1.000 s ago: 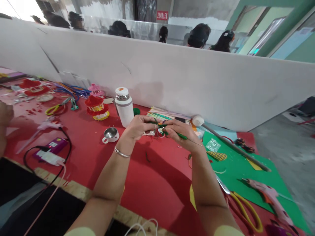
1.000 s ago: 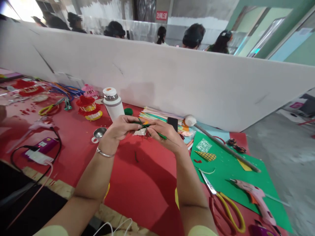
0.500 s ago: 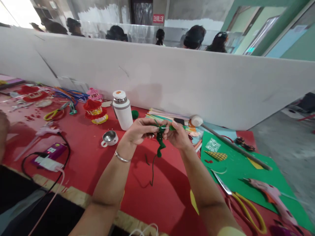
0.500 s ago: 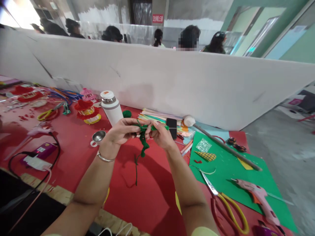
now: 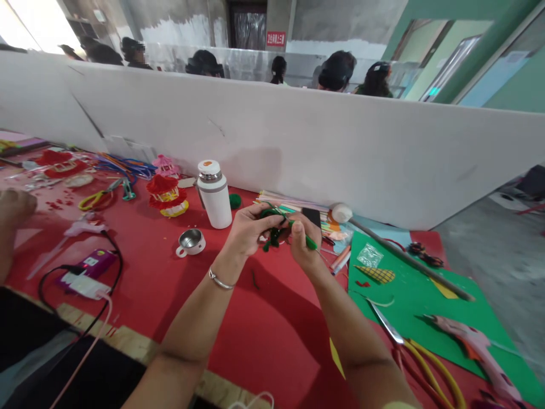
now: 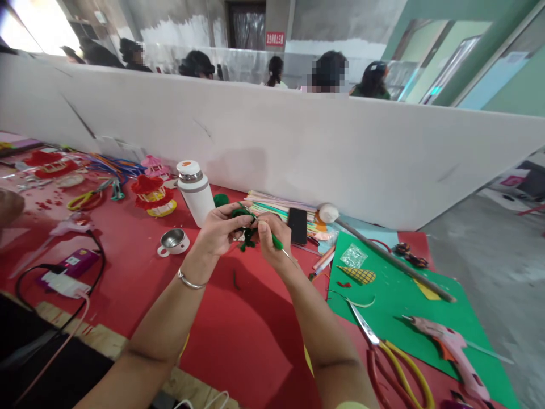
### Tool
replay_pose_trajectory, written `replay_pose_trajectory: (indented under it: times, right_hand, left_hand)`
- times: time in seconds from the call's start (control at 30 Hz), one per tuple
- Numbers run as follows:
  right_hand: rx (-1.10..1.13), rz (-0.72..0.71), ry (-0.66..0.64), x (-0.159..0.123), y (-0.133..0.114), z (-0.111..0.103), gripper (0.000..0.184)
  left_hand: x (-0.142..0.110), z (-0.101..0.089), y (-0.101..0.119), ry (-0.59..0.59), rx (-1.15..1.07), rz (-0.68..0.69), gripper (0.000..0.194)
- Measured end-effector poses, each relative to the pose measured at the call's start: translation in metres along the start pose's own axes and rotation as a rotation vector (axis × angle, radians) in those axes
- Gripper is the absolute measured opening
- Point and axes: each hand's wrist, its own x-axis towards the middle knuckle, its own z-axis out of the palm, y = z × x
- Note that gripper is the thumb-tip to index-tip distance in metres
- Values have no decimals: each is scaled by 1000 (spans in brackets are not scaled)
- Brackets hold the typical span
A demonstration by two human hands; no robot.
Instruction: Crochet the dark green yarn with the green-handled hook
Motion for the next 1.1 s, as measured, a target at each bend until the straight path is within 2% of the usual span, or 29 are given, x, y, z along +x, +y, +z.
replay_pose_trajectory:
  times: [0.07,0.23,0.3,0.4,0.47,0.5,0.53,0.6,0.7,0.87,0.97,1.1]
  right_hand:
    - [15,32,-15,0,-1,0,50]
    - [-40,-90,19,8,-9,-7,54]
    - [5,-42,-14,11,-10,-10,54]
    - [14,7,-25,11,-8,-7,50]
    - [-62,-65,48,8,-4,1,47]
    - [-108,-119,93,5,-2,6,47]
    - [-142,-171,128,3,-1,10,46]
    - [-168,-251,170,-1,1,14,48]
    - [-112,-274,125,0,3,9,52]
    - [-53,-232,-24,9,8,-9,58]
    - [-33,-261,-30,10,12,-11,55]
    - [-71,-302,20,8,10,-7,57]
  left_hand:
    - [0,0,1,6,-1,1,40]
    - [1,-6,3,-24,-24,-42,44]
    - [2,-7,1,-44,-1,-41,48]
    - [3,-2,-6,30,102,145,39]
    - [2,4,-10,125,171,294,29]
    - [1,6,-12,153,172,312,28]
    - [0,8,-13,158,143,288,30]
    - [-1,9,-12,106,16,152,39]
    - [0,3,-6,-3,-132,-19,43]
    - [2,-10,8,-65,-103,-82,45]
    - [0,-11,13,-66,-101,-116,44]
    - [1,-11,13,-105,-212,-206,42]
